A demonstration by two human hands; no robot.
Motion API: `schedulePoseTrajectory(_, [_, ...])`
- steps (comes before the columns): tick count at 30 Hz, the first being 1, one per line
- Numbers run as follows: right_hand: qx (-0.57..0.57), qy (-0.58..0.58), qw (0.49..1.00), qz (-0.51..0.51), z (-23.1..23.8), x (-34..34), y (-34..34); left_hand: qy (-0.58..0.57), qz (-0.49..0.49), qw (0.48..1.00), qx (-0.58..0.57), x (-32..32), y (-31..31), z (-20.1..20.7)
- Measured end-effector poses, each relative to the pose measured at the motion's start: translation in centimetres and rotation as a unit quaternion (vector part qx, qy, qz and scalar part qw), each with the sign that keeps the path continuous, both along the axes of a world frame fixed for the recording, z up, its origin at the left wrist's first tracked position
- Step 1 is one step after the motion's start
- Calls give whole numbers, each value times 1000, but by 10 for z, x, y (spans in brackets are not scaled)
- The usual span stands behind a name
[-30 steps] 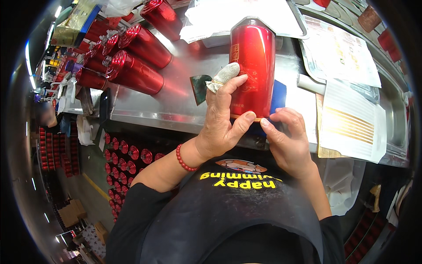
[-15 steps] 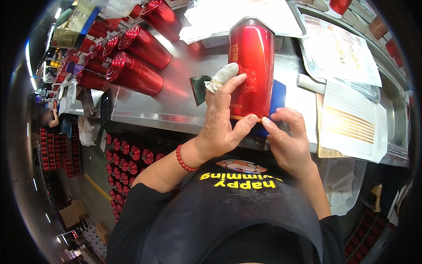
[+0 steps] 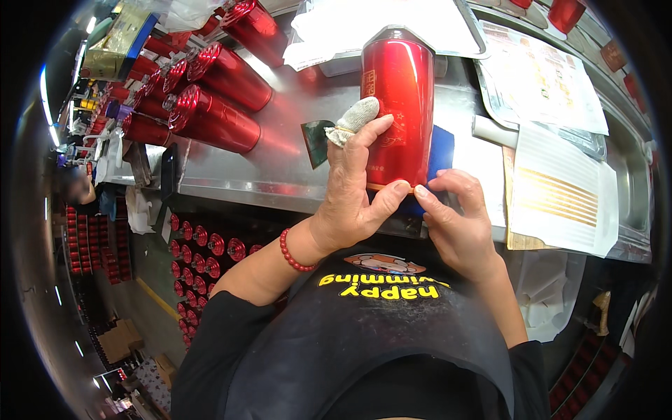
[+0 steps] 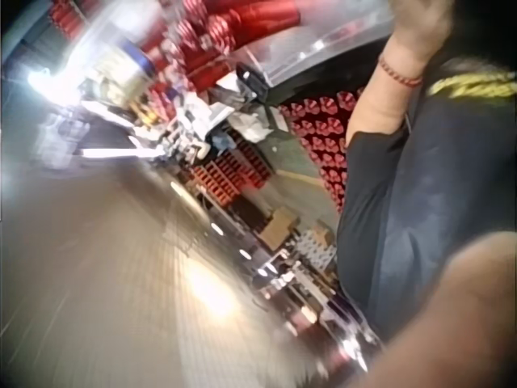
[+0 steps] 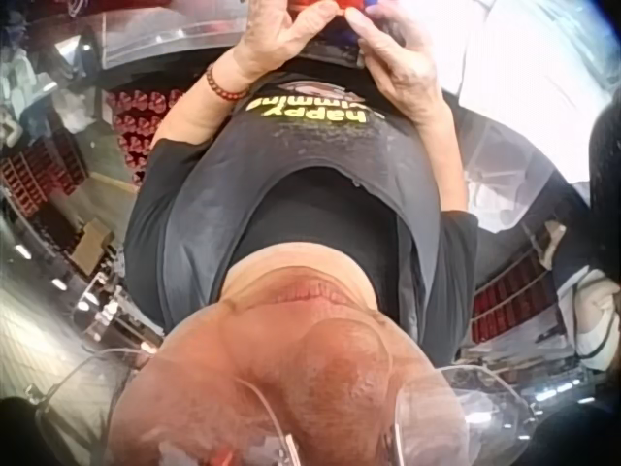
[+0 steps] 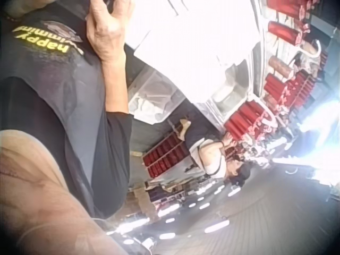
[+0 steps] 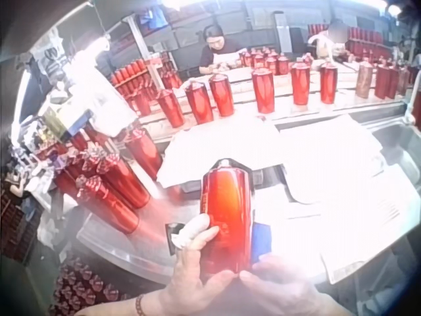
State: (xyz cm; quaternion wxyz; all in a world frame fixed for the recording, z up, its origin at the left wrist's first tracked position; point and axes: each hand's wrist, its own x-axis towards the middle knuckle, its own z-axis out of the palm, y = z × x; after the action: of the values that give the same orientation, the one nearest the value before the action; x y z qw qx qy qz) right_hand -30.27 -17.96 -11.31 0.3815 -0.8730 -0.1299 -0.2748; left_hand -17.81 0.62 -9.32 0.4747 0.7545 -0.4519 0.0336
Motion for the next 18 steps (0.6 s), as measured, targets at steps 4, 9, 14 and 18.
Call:
schedulePoseTrajectory(4, [2, 1, 1000, 1, -1, 0, 1, -5, 2, 1000, 14, 0, 1, 0])
schedulePoseTrajectory(9, [1, 2, 1000, 1, -1, 0, 0, 6, 2, 1000, 28, 0, 2, 1])
schedulePoseTrajectory(14, [8, 6, 1000, 1, -1, 0, 0, 96, -8, 995, 2, -1, 5, 1])
schedulePoseTrajectory(18, [13, 3, 1000, 5, -1, 0, 1, -6, -13, 1000, 1, 4, 3, -1])
